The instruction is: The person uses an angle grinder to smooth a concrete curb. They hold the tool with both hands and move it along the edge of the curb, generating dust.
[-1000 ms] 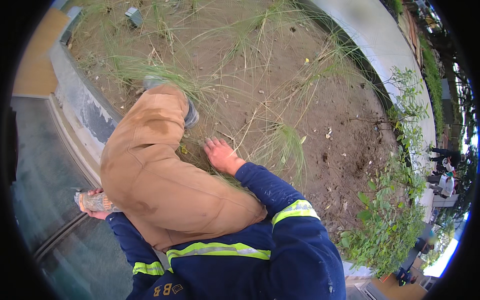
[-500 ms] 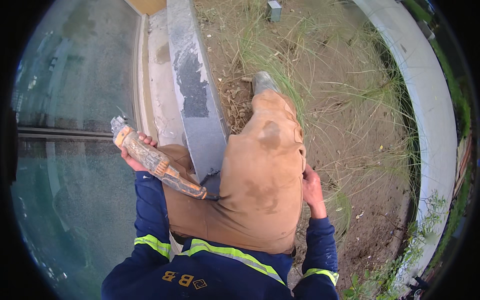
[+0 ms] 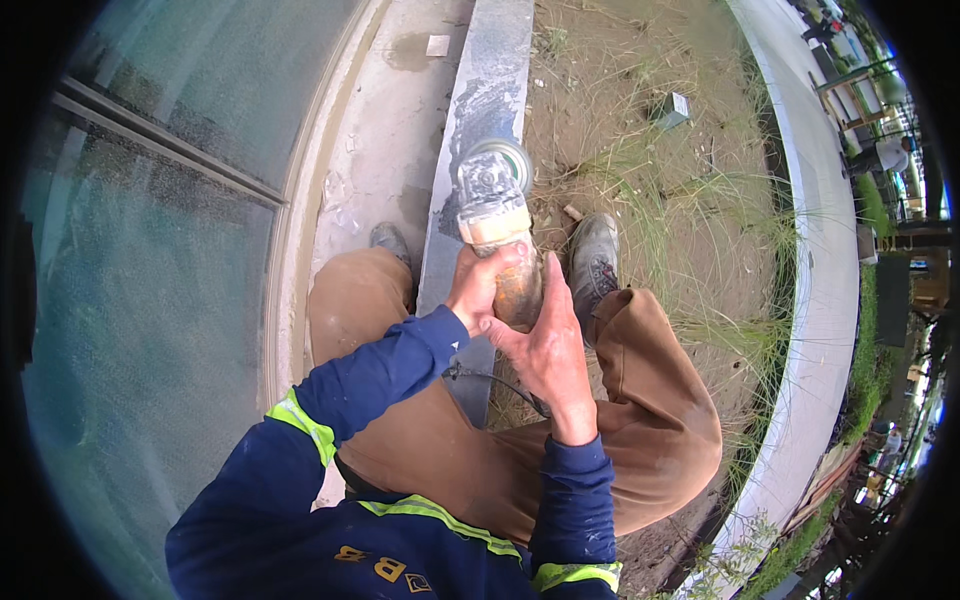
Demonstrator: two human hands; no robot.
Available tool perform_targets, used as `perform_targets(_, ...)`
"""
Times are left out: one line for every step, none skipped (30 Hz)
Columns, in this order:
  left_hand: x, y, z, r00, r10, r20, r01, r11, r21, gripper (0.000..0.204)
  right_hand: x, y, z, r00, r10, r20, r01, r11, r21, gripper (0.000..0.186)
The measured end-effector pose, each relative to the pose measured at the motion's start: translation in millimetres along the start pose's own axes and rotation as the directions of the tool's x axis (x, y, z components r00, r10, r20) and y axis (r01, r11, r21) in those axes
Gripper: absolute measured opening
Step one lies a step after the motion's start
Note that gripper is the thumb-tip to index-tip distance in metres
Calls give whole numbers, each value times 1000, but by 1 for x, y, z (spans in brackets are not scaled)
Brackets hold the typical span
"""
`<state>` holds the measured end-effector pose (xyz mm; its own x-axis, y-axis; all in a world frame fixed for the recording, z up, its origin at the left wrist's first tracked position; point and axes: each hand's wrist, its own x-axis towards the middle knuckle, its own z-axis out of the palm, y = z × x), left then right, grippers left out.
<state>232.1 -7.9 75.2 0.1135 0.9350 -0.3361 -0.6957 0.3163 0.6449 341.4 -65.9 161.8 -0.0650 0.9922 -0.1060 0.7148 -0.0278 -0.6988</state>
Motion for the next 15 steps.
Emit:
perform_targets(2, -5, 3, 999, -45, 3, 45, 998, -36, 36, 8, 16, 13, 1000, 1, -11, -1, 999, 50, 111)
perform_targets(5, -11, 0, 995, -99, 13, 100, 992, -76, 37, 12, 29, 20, 1000, 14, -23, -12, 995, 96, 115)
perform_targets(5, -12, -10, 984, -175, 20, 176, 982, -74, 36, 13, 32, 24, 993, 114, 35, -119, 970, 210, 119)
perform_targets(2, -15, -18, 964, -264, 26, 266, 961, -74, 36, 9, 35, 26, 969, 222, 106, -245, 918, 312, 122)
perform_targets(1, -21, -28, 948, -319, 7, 318, 944, -84, 37, 7, 51, 36, 962, 229, 150, -259, 939, 227, 126)
perform_targets(2, -28, -31, 943, -334, -16, 331, 939, -93, 38, 9, 52, 38, 962, 216, 166, -243, 955, 172, 127)
perform_targets(3, -27, -31, 930, -364, -49, 358, 928, -105, 39, 12, 56, 42, 956, 227, 184, -262, 945, 197, 127)
perform_targets(5, -26, -31, 915, -394, -82, 384, 916, -118, 40, 15, 61, 47, 950, 238, 203, -282, 933, 222, 128)
perform_targets(5, -29, -35, 909, -407, -91, 398, 912, -98, 41, 14, 65, 53, 945, 245, 218, -305, 901, 309, 128)
perform_targets(10, -32, -39, 914, -394, -96, 390, 919, -62, 41, 18, 71, 57, 936, 252, 246, -331, 870, 367, 128)
perform_targets(15, -36, -42, 918, -383, -100, 383, 923, -24, 41, 22, 76, 61, 926, 259, 273, -357, 833, 422, 128)
perform_targets(12, -41, -43, 914, -392, -100, 395, 919, 9, 41, 16, 78, 63, 910, 285, 301, -401, 787, 468, 128)
perform_targets(11, -45, -47, 904, -414, -104, 416, 909, 2, 42, 12, 80, 65, 895, 297, 333, -430, 771, 469, 126)
perform_targets(18, -41, -46, 912, -397, -103, 399, 917, 3, 42, 21, 78, 65, 892, 291, 345, -433, 767, 474, 124)
perform_targets(22, -35, -46, 919, -380, -102, 383, 924, 4, 42, 30, 77, 65, 890, 285, 357, -436, 762, 478, 123)
